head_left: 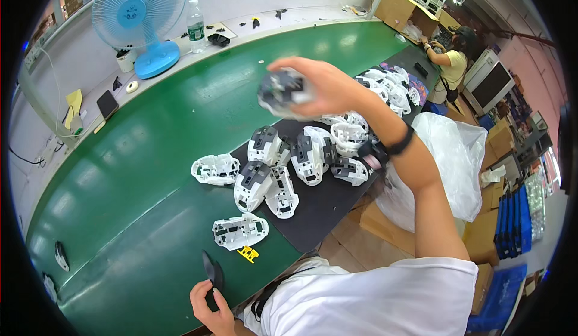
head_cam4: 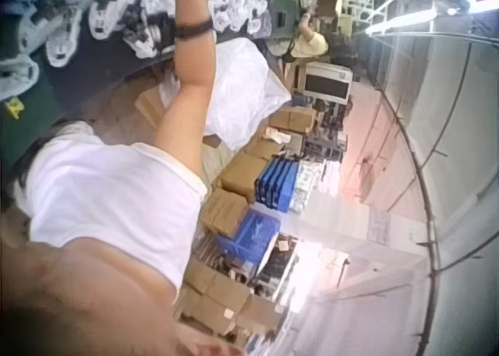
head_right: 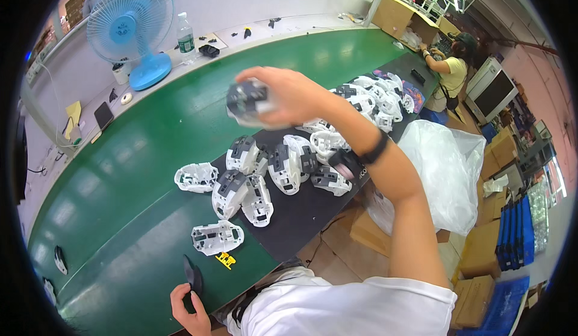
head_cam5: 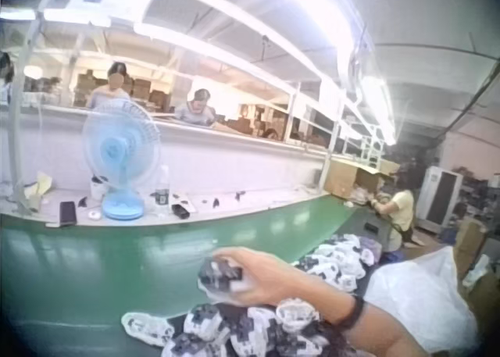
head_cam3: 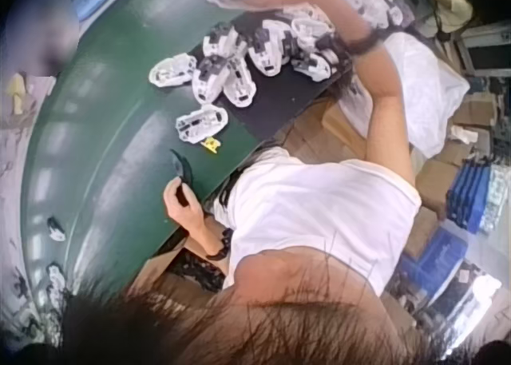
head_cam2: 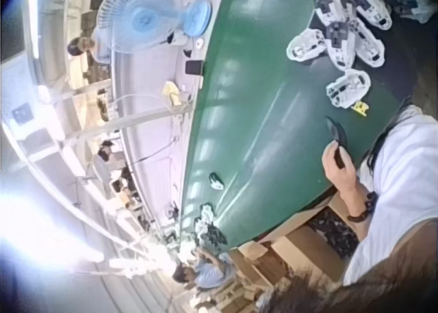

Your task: Assemble small plastic electronic components on a factory assembly line.

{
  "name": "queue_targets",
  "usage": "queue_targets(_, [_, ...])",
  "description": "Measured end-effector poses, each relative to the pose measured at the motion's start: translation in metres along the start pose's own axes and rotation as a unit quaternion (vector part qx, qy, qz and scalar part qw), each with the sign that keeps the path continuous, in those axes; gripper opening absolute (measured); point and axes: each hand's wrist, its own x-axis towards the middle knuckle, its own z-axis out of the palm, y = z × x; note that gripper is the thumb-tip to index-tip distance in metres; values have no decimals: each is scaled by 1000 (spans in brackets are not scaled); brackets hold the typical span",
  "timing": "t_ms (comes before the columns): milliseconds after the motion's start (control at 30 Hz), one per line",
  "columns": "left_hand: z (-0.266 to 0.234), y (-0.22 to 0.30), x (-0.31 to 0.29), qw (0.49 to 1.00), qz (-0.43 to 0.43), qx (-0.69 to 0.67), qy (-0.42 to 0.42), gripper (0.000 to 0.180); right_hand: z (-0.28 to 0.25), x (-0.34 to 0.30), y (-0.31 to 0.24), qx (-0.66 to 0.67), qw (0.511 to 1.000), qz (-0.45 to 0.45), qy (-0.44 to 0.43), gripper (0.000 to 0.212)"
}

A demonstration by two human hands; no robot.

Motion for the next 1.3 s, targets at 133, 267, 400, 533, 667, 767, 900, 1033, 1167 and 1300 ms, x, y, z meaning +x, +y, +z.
queue_targets(133, [5, -5, 4, 998, 51, 18, 21, 13, 21, -101, -51, 15, 998, 28, -58, 71])
queue_targets(267, [17, -5, 10, 998, 53, 14, 28, 13, 73, -163, -53, 1, 985, 142, -100, 74])
queue_targets(400, [30, -21, 4, 999, 22, -11, -34, 15, 98, -176, -50, -34, 991, 117, 51, 73])
queue_targets(533, [35, -21, 1, 999, 28, -21, -1, 16, 107, -181, -58, 6, 985, 123, 122, 68])
queue_targets(667, [22, -21, -14, 998, 2, -22, 56, 16, 126, -186, -67, -29, 976, 134, 167, 65])
queue_targets(767, [7, -20, -24, 997, 1, -32, 67, 18, 140, -192, -90, -39, 951, 103, 290, 45])
queue_targets(900, [-35, -15, -65, 990, -28, -3, 135, 18, 172, -190, -143, 279, 947, -7, 159, 17])
queue_targets(1033, [-77, -30, -153, 894, -198, 122, 384, 12, 204, -143, -189, 328, 921, -170, -122, 18])
queue_targets(1167, [-112, -75, -230, 816, -384, 176, 396, 13, 222, -137, -204, 341, 898, -190, -205, 16])
queue_targets(1300, [-146, -116, -348, 742, -593, 187, 249, 44, 224, -131, -212, 319, 886, -189, -278, 11])
